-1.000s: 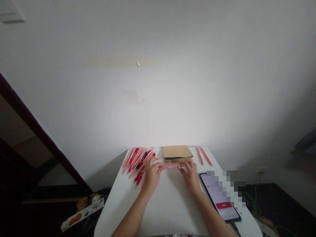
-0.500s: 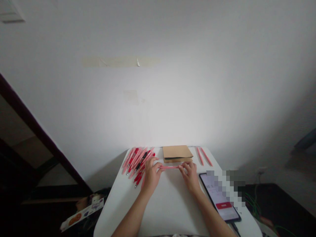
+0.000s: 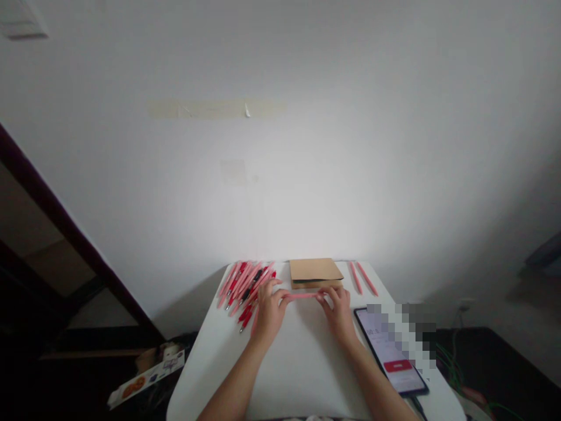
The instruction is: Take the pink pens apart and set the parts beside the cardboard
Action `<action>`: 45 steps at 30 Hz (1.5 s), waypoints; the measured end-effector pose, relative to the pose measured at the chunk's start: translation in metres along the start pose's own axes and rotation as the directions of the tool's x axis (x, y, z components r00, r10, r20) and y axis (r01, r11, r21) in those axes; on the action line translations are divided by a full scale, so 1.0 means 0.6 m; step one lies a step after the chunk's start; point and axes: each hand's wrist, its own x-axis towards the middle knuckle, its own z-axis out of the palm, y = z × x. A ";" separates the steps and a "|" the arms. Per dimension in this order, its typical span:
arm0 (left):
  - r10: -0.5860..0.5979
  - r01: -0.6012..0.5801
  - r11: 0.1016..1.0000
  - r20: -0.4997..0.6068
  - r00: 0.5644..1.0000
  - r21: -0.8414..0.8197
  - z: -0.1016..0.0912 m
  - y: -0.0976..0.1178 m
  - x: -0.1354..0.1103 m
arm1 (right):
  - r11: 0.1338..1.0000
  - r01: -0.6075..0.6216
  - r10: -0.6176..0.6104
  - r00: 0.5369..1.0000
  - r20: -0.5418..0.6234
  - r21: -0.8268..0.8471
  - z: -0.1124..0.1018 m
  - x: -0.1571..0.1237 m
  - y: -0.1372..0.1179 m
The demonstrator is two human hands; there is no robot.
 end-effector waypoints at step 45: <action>0.014 -0.014 0.996 0.002 1.000 0.090 -0.022 0.028 0.009 | 0.996 -0.084 0.084 0.995 -0.047 0.003 0.003 0.001 0.012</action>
